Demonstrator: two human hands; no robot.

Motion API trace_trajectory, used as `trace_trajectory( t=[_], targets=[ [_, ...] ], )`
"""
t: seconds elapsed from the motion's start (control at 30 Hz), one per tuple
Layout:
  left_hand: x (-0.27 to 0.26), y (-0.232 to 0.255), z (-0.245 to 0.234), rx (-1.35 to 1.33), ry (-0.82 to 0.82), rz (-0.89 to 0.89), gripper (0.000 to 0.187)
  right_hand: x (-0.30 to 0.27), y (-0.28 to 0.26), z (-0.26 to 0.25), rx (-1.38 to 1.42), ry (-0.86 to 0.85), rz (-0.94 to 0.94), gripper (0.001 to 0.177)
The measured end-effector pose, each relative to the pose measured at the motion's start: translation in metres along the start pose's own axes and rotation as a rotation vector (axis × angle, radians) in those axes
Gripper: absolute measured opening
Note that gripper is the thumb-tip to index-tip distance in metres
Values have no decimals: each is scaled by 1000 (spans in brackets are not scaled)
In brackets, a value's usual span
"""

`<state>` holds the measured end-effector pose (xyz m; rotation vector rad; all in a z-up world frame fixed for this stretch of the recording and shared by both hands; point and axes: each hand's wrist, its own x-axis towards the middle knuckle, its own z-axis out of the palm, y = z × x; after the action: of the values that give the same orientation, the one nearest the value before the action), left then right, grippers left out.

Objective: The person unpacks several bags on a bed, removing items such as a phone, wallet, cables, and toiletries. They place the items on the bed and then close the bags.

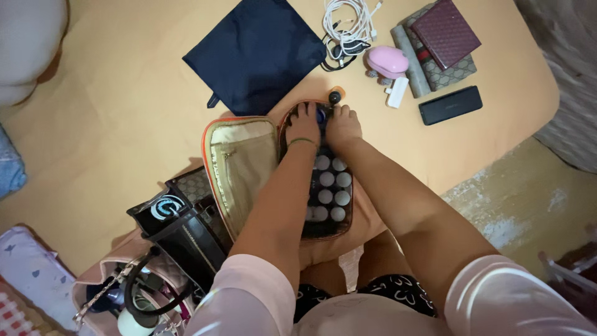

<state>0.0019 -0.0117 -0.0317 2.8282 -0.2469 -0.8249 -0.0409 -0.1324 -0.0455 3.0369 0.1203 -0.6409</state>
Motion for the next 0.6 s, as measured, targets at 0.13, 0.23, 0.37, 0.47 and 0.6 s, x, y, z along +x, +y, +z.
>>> trace_trajectory(
  t=[0.13, 0.23, 0.37, 0.47, 0.6],
  targets=[
    [9, -11, 2, 74, 13, 66, 65, -12, 1, -4, 9, -42, -6, 48],
    [2, -18, -9, 177, 67, 149, 65, -19, 4, -13, 196, -14, 31, 55],
    [0, -15, -6, 53, -37, 127, 70, -16, 16, -19, 223, -42, 20, 39],
    [6, -17, 11, 35, 101, 112, 72, -12, 20, -14, 94, -88, -31, 52],
    [8, -28, 21, -85, 109, 162, 62, -4, 21, -4, 313, -148, 88, 57]
  ],
)
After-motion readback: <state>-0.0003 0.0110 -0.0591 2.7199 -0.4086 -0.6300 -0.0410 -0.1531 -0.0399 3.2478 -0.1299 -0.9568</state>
